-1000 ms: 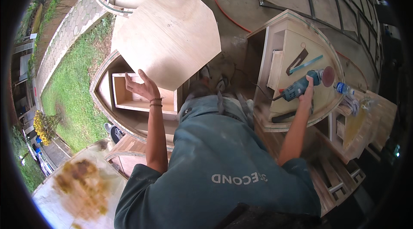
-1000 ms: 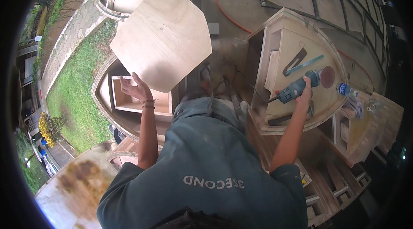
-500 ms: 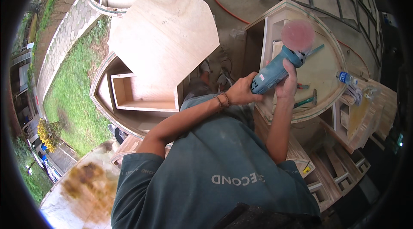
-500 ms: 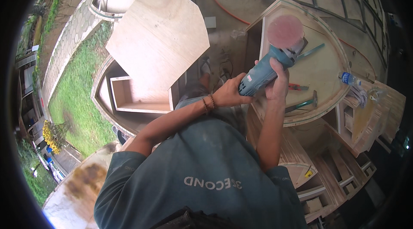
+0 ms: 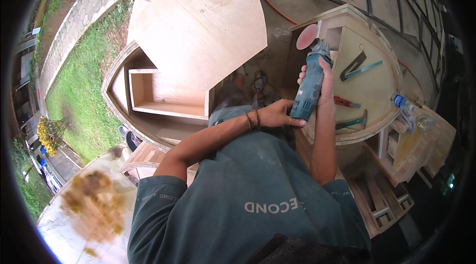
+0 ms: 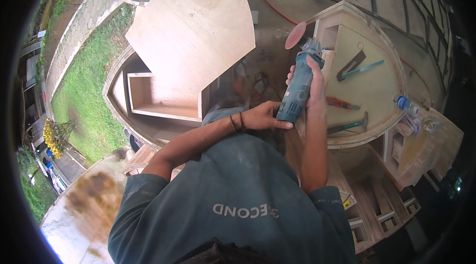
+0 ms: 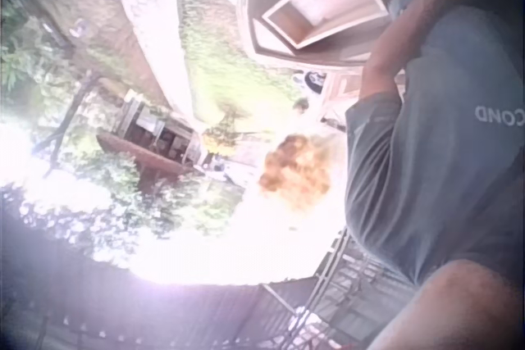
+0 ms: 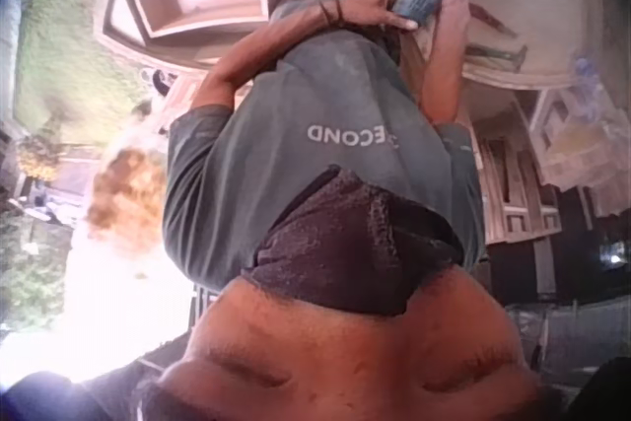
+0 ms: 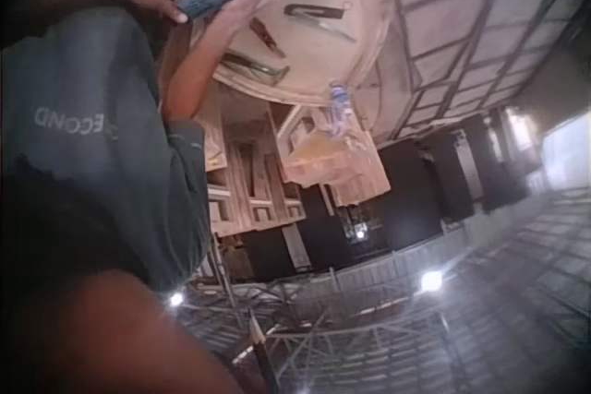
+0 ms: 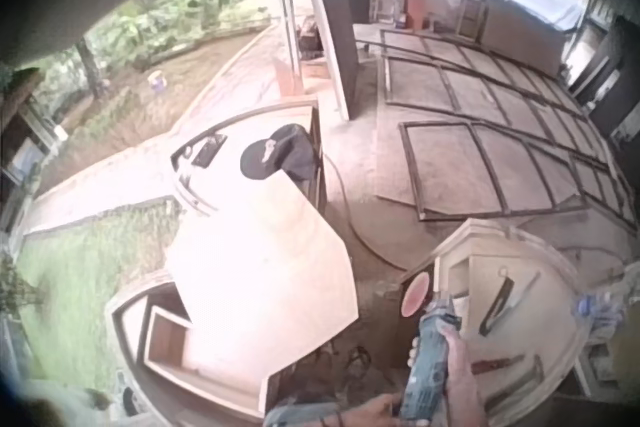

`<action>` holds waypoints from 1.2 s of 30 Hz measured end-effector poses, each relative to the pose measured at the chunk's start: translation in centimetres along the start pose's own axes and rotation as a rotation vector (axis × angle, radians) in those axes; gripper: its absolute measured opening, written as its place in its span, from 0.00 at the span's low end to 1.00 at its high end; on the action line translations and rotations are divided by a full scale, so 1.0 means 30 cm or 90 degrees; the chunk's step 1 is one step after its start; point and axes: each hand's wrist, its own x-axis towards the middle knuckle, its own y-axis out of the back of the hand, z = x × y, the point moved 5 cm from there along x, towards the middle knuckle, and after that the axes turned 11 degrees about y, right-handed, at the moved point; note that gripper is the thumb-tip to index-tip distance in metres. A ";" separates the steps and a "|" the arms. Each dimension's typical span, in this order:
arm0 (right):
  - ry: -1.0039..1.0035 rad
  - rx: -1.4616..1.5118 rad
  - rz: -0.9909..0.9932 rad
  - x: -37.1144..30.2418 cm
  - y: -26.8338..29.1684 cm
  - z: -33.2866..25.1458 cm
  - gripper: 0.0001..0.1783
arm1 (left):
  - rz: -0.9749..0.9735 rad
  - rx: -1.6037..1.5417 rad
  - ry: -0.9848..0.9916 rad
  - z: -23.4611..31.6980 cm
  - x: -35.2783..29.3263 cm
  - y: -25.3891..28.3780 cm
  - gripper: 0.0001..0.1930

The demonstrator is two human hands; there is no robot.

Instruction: The person marks a curved line on a piece of plywood using a pencil and a flexible template. They then use an electric sander to smooth the edges of the plywood. Finally, they manually sand the edges with a sanding block and fit the piece into a curved wooden frame.

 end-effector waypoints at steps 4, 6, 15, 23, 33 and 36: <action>-0.044 -0.157 0.037 0.021 0.006 -0.003 0.27 | 0.101 0.088 -0.069 -0.025 0.018 0.008 0.30; -0.122 -0.181 0.015 0.018 0.014 -0.004 0.27 | 0.064 0.258 -0.050 0.050 -0.017 0.020 0.31; -0.201 -0.192 0.003 -0.026 0.033 0.081 0.31 | 0.495 0.226 -0.012 0.275 -0.380 0.635 0.18; -0.201 -0.244 -0.002 -0.017 -0.037 0.119 0.30 | 1.144 0.701 -0.167 0.342 -0.373 1.050 0.32; -0.193 -0.271 0.006 -0.030 -0.079 0.129 0.31 | 1.183 0.762 -0.021 0.355 -0.283 1.047 0.39; -0.196 -0.279 0.005 -0.026 -0.084 0.130 0.32 | 1.195 0.769 -0.032 0.348 -0.288 1.050 0.39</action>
